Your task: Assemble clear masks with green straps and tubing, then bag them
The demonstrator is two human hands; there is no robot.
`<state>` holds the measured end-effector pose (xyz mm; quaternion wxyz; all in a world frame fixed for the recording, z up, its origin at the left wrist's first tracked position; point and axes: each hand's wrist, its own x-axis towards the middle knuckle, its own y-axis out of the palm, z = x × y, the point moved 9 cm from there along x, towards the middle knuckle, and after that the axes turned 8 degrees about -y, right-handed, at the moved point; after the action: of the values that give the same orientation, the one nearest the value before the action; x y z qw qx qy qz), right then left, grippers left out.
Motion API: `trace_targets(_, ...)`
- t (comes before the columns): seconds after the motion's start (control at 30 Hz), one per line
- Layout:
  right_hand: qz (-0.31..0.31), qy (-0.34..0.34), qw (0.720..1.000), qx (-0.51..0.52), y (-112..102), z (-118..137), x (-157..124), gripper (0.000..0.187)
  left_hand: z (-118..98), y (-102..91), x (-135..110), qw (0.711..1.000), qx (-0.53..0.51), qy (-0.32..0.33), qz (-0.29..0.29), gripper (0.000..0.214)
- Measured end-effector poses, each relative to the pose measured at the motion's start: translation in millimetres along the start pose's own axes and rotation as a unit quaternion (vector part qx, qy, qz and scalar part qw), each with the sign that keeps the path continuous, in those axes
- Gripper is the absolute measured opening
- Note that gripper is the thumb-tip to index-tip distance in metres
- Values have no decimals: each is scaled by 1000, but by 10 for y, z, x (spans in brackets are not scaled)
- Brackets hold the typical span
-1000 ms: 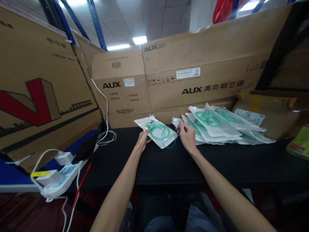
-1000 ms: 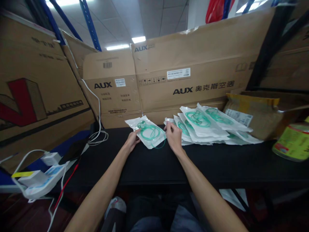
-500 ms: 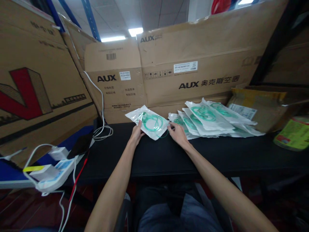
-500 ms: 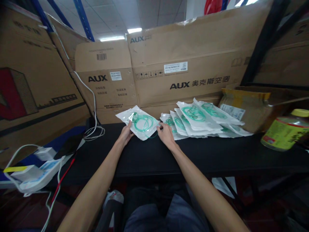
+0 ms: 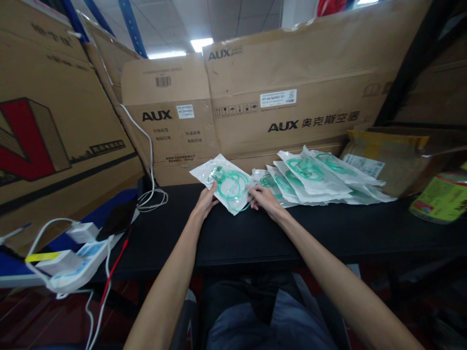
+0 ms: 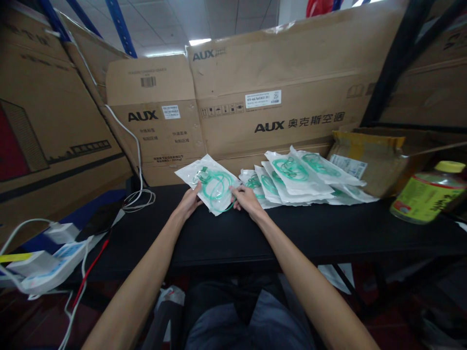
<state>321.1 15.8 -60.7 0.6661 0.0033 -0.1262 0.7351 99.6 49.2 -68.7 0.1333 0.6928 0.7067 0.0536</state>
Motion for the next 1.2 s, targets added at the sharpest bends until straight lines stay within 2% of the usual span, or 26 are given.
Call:
trace_targets(0.27,29,28,997,70,61,-28,-42,32,89,49,19,999,22,-18,20,43)
trace_targets(0.53,60,15,991,115,180,-33,-61,30,126,219,-77,993,52,-42,99,47)
trace_targets(0.73,46,8,988,148,174,47,-77,27,161,268,-139,988,81,-60,119,47)
trace_targets(1.0,29,35,982,182,147,52,-63,29,113,203,-87,993,67,-58,82,43)
trace_targets(1.2,12,46,982,185,118,36,-68,33,79,12,30,999,31,-43,-8,53)
